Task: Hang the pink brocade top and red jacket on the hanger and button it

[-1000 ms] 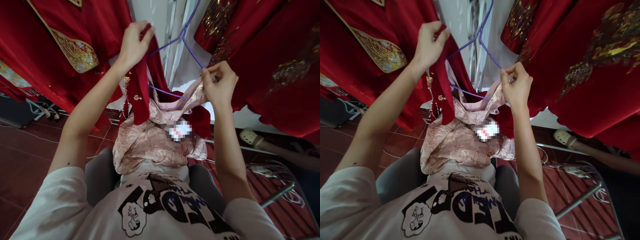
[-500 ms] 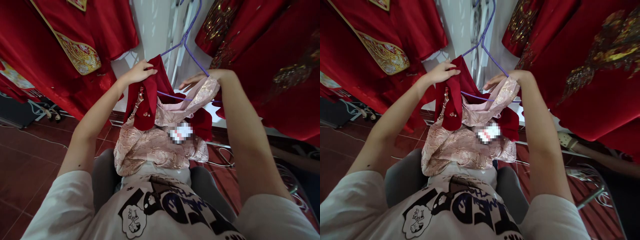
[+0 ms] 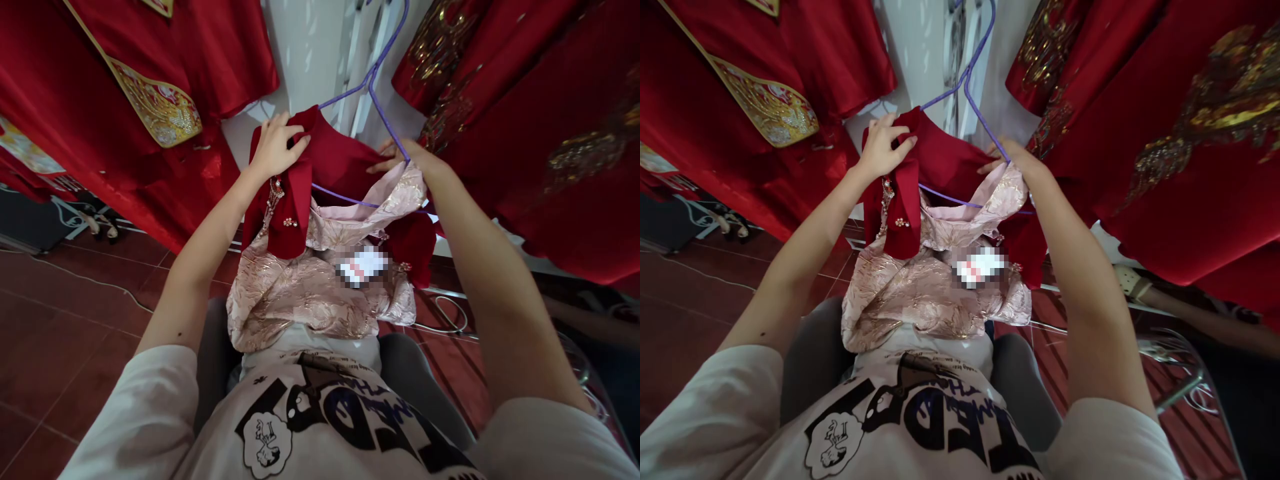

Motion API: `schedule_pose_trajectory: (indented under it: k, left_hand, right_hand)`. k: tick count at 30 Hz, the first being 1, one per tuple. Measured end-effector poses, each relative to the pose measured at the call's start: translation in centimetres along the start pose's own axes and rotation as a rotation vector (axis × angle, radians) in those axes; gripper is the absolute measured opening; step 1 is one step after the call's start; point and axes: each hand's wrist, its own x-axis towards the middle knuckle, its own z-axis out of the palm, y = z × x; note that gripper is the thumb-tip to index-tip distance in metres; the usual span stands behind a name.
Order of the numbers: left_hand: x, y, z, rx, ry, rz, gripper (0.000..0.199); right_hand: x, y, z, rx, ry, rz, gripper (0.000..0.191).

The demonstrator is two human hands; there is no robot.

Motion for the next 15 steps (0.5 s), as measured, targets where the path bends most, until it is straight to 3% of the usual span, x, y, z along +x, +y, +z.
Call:
schedule_pose_trajectory:
  k: [7,11,15]
  left_hand:
    - [1.0,-0.2,0.3,-0.012,0.003,0.019,0.035]
    - [0.7,0.0,0.7,-0.005,-0.002,0.015,0.036]
    - [0.4,0.1,1.0,-0.012,0.014,0.021,0.039]
  right_hand:
    - [-1.4,-0.3,-4.0,-0.151,0.192,0.009,0.048]
    - [-3.3,1.1,-6.1,-0.224,0.261,0.100,0.034]
    - [-5.5,2.3,-8.8,-0.353,0.300,0.121,0.032]
